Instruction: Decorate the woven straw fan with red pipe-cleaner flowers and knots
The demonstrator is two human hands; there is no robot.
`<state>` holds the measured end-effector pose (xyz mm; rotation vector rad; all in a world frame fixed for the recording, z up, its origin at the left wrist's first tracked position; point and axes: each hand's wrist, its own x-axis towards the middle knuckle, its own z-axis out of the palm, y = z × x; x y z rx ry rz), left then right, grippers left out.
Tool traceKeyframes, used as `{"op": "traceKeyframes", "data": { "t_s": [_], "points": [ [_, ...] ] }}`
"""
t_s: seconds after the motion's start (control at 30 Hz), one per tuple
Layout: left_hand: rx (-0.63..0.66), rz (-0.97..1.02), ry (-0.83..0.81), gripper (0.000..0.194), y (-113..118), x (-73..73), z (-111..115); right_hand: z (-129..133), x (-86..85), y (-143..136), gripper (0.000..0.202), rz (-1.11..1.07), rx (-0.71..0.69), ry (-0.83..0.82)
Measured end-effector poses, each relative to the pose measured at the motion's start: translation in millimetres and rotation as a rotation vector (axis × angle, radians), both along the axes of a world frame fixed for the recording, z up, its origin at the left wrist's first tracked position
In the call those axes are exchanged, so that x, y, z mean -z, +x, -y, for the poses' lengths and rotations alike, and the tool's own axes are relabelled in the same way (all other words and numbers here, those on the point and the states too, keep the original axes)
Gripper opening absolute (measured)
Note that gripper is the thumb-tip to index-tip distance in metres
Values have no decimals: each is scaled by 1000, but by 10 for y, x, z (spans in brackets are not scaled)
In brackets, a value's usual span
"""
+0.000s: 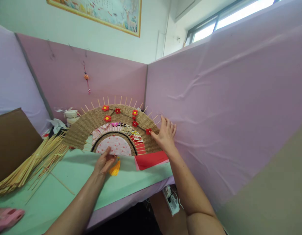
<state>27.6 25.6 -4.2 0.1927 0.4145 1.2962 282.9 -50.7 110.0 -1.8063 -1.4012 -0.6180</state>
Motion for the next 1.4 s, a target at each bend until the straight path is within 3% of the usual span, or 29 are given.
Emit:
{"op": "traceKeyframes", "data": {
  "t_s": [0.33,0.6,0.7,0.97,1.1,1.23,1.4],
  "points": [
    [2,-13,10,21,1,2,11,-32,38,-25,75,-20,-21,14],
    [5,-20,5,18,2,-12,32,133,-190,132,75,-160,-188,53],
    [0,-26,15,19,1,-16,35,138,-238,219,74,-221,-261,-3],
    [15,-26,25,22,-9,-21,42,115,-228,213,78,-167,-276,-92],
    [1,-81,51,23,-32,-53,41,162,-236,221,77,-419,-389,-217],
    [-9,-198,39,25,-163,-142,119,274,-91,206,51,-572,-408,-321],
    [-38,-421,3,26,-426,-176,417,481,349,143,34,-773,-438,-460]
  ]
}}
